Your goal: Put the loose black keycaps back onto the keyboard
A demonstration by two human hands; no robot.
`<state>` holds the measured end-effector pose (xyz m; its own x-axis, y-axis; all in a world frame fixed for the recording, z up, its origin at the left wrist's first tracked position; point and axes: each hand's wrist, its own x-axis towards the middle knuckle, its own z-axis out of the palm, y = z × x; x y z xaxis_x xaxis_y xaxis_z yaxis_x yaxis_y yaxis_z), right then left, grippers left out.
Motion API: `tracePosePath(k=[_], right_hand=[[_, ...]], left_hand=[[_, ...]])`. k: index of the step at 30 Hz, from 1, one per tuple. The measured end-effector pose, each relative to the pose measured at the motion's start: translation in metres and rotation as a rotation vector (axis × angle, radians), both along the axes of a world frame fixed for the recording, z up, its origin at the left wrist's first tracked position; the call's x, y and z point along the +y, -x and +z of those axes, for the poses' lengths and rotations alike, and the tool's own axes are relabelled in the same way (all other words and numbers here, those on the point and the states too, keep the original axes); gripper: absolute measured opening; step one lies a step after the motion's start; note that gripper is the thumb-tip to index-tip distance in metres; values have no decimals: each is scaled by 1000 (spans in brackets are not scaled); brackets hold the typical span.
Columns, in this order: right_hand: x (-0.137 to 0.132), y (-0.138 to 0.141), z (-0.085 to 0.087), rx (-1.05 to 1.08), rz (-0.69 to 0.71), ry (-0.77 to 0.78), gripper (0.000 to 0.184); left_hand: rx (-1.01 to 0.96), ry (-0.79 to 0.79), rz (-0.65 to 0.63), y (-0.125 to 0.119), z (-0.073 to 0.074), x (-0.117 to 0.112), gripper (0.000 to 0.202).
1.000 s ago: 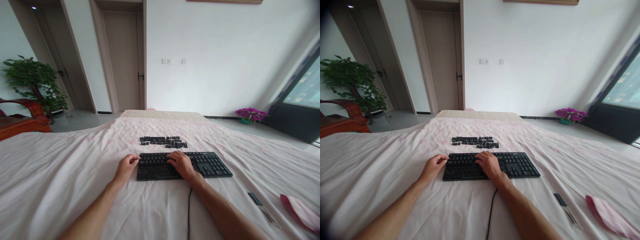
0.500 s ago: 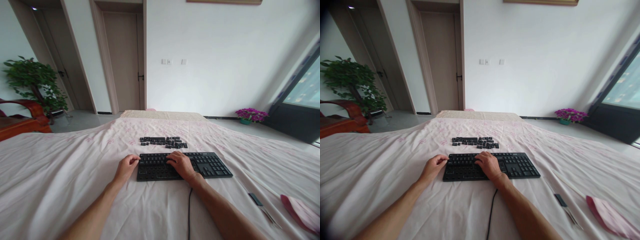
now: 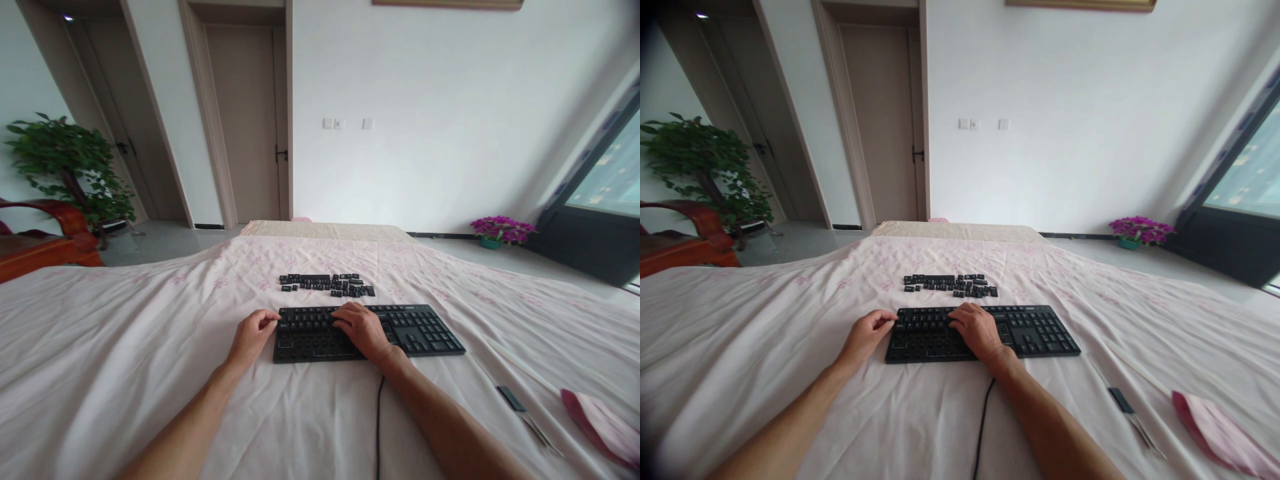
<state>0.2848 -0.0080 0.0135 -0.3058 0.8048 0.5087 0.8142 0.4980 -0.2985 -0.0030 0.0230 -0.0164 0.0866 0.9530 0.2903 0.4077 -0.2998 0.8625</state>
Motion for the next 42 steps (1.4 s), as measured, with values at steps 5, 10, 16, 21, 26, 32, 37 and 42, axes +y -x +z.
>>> tracePosePath(k=[5, 10, 16, 21, 26, 32, 37, 42], right_hand=[[0, 0, 1, -5, -21, 8, 16], [0, -1, -1, -11, -42, 9, 17], [0, -1, 0, -1, -45, 9, 16], [-1, 1, 2, 5, -21, 4, 14], [2, -1, -1, 56, -32, 0, 13], [5, -1, -1, 138, -22, 47, 10], [3, 4, 4, 114, 1, 94, 11], [0, 7, 7, 59, -2, 108, 12]], left_hand=[[0, -3, -2, 1, 0, 0, 19], [-25, 11, 4, 0, 0, 0, 20], [-16, 8, 4, -1, 1, -1, 20], [-1, -1, 4, 0, 1, -1, 20], [-19, 8, -1, 0, 0, 0, 20], [-2, 2, -2, 0, -1, 0, 19], [4, -2, -3, 2, -2, 1, 19], [-19, 5, -4, 1, -1, 1, 19]])
